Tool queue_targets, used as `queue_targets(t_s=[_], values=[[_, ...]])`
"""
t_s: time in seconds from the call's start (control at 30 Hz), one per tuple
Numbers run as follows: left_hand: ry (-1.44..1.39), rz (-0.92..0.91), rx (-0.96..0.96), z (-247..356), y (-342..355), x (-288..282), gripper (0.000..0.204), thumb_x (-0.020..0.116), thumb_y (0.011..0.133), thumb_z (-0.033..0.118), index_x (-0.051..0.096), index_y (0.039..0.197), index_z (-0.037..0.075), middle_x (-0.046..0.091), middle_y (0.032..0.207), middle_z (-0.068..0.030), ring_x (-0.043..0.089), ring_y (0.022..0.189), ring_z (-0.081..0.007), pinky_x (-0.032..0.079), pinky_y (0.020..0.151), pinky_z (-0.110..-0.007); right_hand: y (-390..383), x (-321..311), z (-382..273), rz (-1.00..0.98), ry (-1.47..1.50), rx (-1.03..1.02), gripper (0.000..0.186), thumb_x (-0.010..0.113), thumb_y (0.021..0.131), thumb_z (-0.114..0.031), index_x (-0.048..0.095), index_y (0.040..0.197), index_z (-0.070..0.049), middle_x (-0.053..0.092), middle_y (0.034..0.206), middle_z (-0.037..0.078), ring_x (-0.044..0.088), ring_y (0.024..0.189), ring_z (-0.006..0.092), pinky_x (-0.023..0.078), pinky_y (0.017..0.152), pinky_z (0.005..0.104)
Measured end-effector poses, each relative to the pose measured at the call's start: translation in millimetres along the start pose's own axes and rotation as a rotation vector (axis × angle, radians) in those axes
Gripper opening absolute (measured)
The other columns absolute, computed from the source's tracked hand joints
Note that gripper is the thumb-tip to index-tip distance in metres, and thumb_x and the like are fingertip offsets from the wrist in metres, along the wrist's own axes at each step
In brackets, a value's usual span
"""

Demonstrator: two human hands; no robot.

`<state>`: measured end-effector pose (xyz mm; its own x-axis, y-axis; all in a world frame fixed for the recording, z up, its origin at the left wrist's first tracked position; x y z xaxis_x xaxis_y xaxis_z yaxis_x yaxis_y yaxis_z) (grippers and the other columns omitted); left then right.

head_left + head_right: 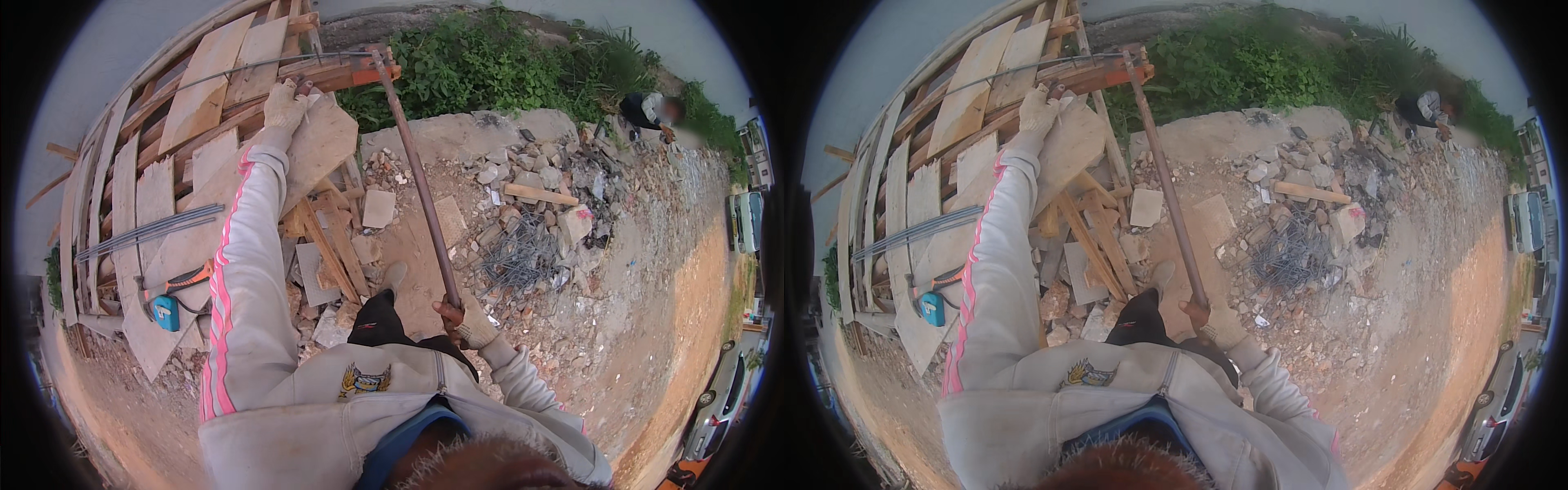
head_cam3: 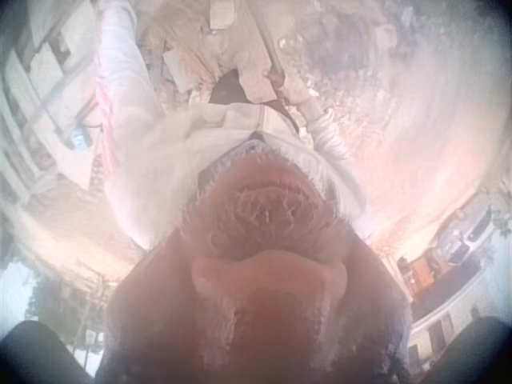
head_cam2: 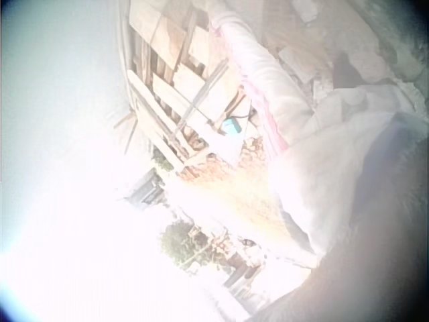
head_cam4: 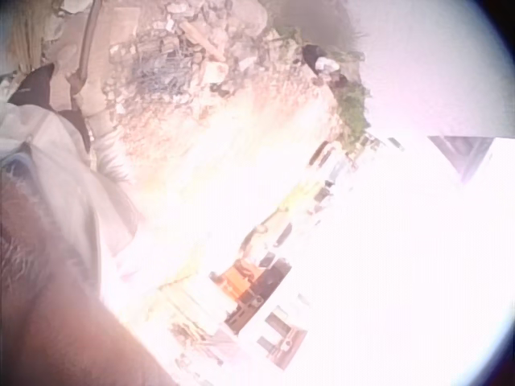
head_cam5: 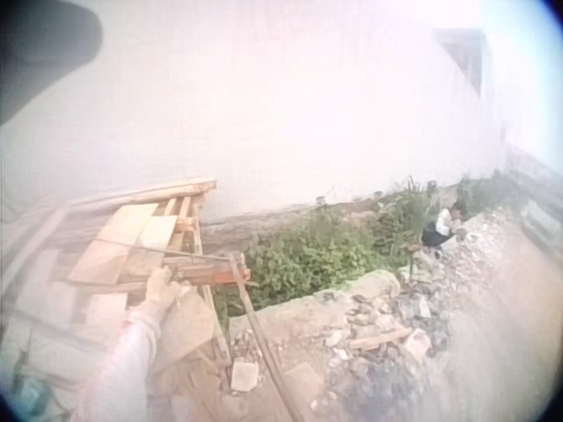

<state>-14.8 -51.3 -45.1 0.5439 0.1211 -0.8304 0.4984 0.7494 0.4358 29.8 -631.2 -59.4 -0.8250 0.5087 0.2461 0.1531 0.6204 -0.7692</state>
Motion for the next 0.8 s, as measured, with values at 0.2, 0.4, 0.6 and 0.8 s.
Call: queue_targets(t_s=[0.2,0.4,0.6,0.8], values=[[0.307,-0.138,0.058,-56.4,90.2,20.6,0.042,0.067,0.089,0.029,0.062,0.125,0.009,0.062,0.124,-0.0224,0.063,0.116,-0.0413,0.053,0.096,-0.051,-30.6,-24.0,-40.7,0.306,-0.534,-0.352,0.046,0.074,0.093,-0.045,0.067,0.099,0.0,0.056,0.063,0.01,0.054,0.056,0.0199,0.042,0.052,0.0362],[0.375,-0.296,0.317,-85.3,147.5,65.2,0.036,0.062,0.091,0.023,0.066,0.122,0.006,0.065,0.118,-0.0188,0.064,0.112,-0.0387,0.054,0.093,-0.049,-37.3,-69.7,-7.1,0.788,-0.647,-0.326,0.05,0.068,0.095,-0.053,0.07,0.099,-0.003,0.069,0.085,0.026,0.07,0.087,0.0424,0.052,0.074,0.0503],[0.385,-0.229,0.431,-85.8,153.5,70.4,0.047,0.067,0.083,0.015,0.063,0.129,0.002,0.062,0.111,-0.0192,0.062,0.105,-0.0389,0.051,0.094,-0.049,-15.4,-85.6,-3.5,1.048,-0.56,-0.428,0.052,0.072,0.093,-0.053,0.065,0.084,-0.003,0.061,0.067,0.021,0.06,0.063,0.0389,0.045,0.06,0.0473],[0.208,-0.122,0.443,-119.1,172.4,45.0,0.056,0.062,0.08,-0.005,0.058,0.136,-0.003,0.061,0.121,-0.0243,0.061,0.114,-0.0406,0.05,0.099,-0.046,2.1,-92.9,52.7,0.983,-0.611,-0.149,0.062,0.064,0.092,-0.066,0.07,0.092,-0.004,0.068,0.081,0.024,0.068,0.082,0.0436,0.051,0.073,0.0522]])
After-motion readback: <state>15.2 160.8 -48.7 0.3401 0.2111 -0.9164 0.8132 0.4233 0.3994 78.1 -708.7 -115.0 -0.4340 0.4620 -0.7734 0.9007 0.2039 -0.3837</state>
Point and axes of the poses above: each hand's wrist, its own y-axis towards the middle knuckle, its own x-axis out of the palm, z = x × y, the point moved 1 cm from there along y, towards the middle knuckle
